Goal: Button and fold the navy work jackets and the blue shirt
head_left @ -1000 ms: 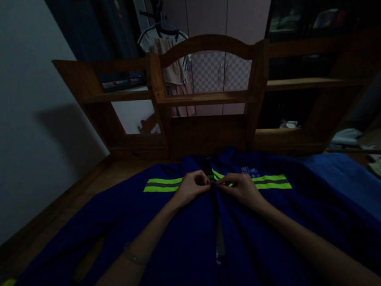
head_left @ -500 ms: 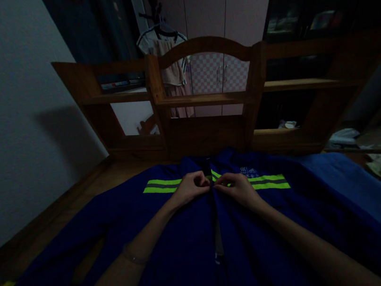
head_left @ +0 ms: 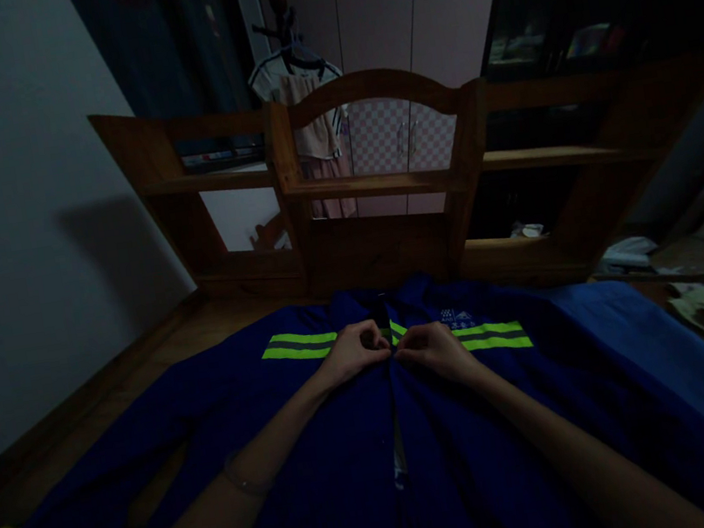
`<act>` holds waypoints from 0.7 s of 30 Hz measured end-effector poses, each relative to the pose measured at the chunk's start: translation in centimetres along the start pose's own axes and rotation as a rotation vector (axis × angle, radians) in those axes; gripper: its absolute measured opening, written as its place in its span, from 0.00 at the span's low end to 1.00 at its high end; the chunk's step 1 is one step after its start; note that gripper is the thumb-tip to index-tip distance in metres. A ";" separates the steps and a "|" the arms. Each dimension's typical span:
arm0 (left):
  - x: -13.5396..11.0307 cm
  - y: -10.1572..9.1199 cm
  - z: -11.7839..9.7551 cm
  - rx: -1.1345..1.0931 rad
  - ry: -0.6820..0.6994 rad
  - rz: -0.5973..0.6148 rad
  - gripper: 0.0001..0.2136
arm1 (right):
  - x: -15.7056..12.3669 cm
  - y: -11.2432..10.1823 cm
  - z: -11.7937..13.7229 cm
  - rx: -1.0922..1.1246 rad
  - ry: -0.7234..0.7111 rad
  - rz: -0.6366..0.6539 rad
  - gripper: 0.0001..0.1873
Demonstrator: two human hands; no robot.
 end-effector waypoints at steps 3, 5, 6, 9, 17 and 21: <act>-0.3 -0.2 -0.5 0.062 -0.059 -0.008 0.09 | -0.1 0.3 0.0 -0.068 -0.017 -0.021 0.09; -0.5 -0.4 -0.9 0.152 -0.116 -0.047 0.11 | -0.2 0.4 0.3 -0.120 -0.051 -0.032 0.08; -0.7 -0.4 -1.0 0.214 -0.140 -0.056 0.13 | -0.2 0.4 0.4 -0.142 -0.068 -0.033 0.07; -0.9 -0.2 -1.2 0.431 -0.129 -0.036 0.19 | -0.3 0.5 0.8 -0.193 -0.107 -0.033 0.07; -0.7 0.5 -0.6 0.731 0.002 0.033 0.11 | -0.2 0.6 0.5 -0.176 -0.118 0.022 0.07; -0.8 0.6 -0.6 0.773 0.024 -0.004 0.09 | -0.1 0.4 0.0 -0.135 -0.085 0.056 0.08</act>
Point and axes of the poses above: each hand's wrist, its own x-axis towards the middle knuckle, its own y-axis out of the palm, z = x × y, the point moved 1 cm from there along x, towards the middle knuckle, and after that the axes turned 8 degrees about -y, right-handed, at the moved point
